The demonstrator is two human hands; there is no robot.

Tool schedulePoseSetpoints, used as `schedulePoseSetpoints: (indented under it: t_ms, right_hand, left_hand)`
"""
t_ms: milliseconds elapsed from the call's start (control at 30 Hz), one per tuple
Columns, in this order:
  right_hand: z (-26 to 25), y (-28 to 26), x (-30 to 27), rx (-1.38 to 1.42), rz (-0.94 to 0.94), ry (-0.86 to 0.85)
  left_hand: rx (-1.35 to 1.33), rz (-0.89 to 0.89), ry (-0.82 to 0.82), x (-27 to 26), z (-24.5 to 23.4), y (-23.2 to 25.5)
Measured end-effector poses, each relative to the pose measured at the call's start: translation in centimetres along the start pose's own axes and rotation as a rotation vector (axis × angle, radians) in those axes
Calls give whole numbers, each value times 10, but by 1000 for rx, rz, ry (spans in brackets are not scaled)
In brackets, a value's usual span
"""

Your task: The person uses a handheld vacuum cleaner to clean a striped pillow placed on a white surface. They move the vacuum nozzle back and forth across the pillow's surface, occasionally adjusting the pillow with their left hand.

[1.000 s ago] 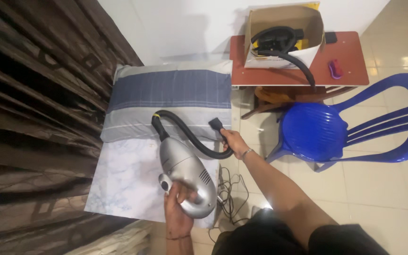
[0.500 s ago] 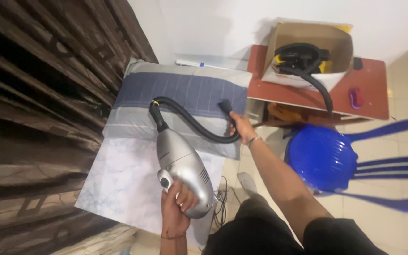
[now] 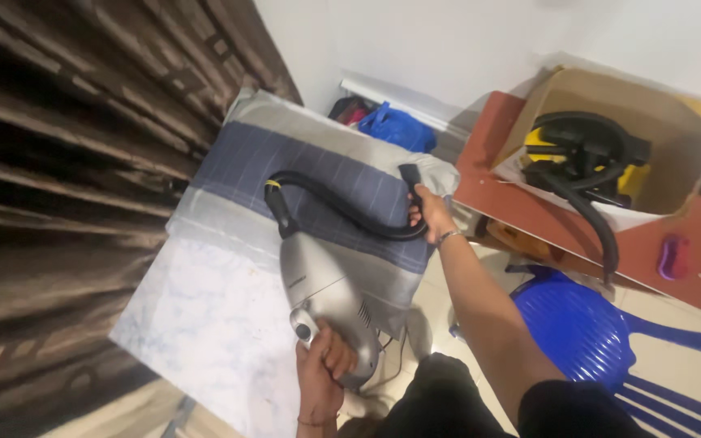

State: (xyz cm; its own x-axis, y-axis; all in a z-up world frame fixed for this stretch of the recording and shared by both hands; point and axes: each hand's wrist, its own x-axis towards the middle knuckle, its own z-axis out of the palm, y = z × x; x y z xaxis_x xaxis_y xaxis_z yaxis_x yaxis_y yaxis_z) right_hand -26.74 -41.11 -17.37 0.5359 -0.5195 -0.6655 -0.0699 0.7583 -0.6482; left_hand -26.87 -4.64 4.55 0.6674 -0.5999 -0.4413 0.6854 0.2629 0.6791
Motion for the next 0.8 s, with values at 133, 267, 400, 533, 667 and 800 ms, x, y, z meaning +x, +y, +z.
schedulePoseSetpoints:
  t_ms: [133, 267, 400, 533, 667, 800]
  right_hand:
    - [-1, 2, -13, 27, -22, -45]
    - [15, -7, -38, -95, -99, 47]
    - [23, -1, -79, -165, -182, 30]
    - [30, 28, -121, -213, -195, -39]
    - [56, 75, -151, -310, -230, -29]
    - [88, 111, -168, -392, -214, -81]
  left_hand:
    - [21, 10, 27, -6, 1, -4]
    - [12, 19, 50, -17, 5, -4]
    - [6, 12, 51, -33, -7, -1]
    - [-1, 26, 22, -59, -38, 8]
    - [-14, 26, 29, -89, -78, 17]
    - [-25, 58, 38, -111, -114, 25]
